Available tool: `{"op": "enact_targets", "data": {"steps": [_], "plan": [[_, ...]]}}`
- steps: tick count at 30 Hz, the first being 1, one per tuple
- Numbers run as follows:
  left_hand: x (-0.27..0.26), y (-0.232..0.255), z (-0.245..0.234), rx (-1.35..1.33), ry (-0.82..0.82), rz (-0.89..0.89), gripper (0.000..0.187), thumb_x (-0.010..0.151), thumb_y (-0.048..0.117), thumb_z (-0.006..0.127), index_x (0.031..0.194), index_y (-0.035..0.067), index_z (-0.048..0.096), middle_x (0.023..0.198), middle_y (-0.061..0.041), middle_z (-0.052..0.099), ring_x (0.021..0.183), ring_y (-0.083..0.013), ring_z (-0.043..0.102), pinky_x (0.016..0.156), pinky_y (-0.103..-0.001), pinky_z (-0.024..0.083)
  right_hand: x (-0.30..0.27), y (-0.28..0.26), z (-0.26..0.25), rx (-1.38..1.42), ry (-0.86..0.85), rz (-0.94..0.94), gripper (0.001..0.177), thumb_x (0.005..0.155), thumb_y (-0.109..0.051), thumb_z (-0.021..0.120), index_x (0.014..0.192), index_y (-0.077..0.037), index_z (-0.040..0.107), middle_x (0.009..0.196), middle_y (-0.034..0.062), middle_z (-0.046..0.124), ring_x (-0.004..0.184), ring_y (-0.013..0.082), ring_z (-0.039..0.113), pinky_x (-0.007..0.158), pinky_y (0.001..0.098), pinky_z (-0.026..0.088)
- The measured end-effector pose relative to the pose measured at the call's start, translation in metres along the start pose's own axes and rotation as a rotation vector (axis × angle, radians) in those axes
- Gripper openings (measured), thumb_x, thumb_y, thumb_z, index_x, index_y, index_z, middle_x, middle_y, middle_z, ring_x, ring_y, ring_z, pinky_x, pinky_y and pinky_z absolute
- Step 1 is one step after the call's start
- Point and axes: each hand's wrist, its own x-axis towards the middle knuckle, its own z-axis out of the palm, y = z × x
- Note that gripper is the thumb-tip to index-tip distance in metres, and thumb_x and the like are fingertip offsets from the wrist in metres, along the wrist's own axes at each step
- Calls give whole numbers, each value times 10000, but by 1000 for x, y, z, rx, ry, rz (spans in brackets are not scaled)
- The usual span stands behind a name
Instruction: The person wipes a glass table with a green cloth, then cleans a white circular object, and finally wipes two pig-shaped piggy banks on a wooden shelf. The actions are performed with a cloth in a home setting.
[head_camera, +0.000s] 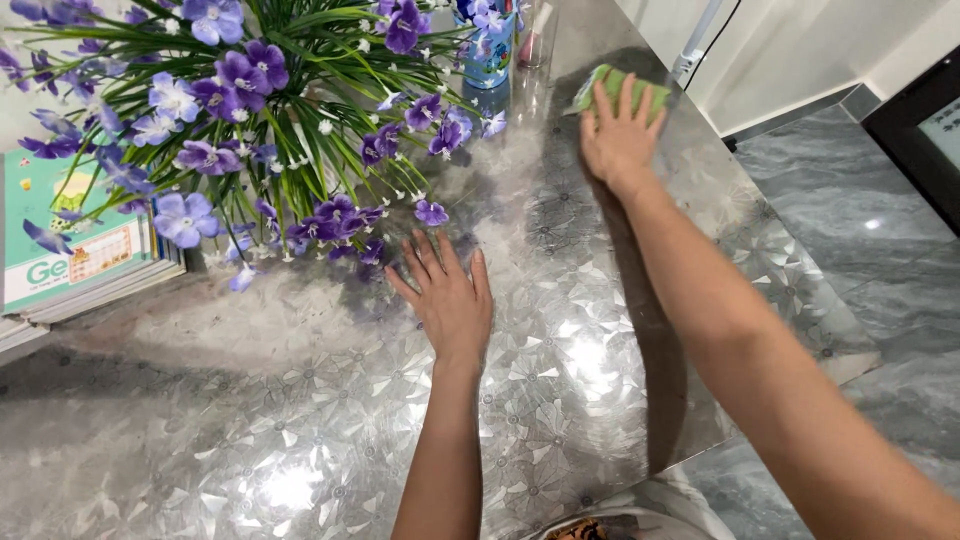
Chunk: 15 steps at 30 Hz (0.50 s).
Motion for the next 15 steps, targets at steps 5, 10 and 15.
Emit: {"op": "enact_targets", "data": {"steps": [5,10,15], "plan": [[0,0,1,10,8,0,701,1155,521,291,1660,42,375,1748,-232,298,1634,-422,202,1288,-699,-6,-31,-58,25,-154,31,-172,674,1103,-617,82,1722,-351,49,1809,79,-87,1645,352,-141,1320,579,-140],[-2,2,2,5,174,38,635,1162,478,431,1529,-25,559,1601,-311,498,1560,-466,382,1273,-724,66,-59,-124,63,-212,92,-311,635,1155,-594,215,1718,-330,340,1822,92,149,1665,402,-11,1308,610,-124],[-3,0,6,11,211,48,621,1160,471,441,1517,-20,573,1592,-309,511,1554,-464,394,1277,-724,82,-103,-160,55,-424,23,-520,826,1046,-644,516,1750,-351,197,1782,118,306,1654,438,59,1311,632,-125]]}}
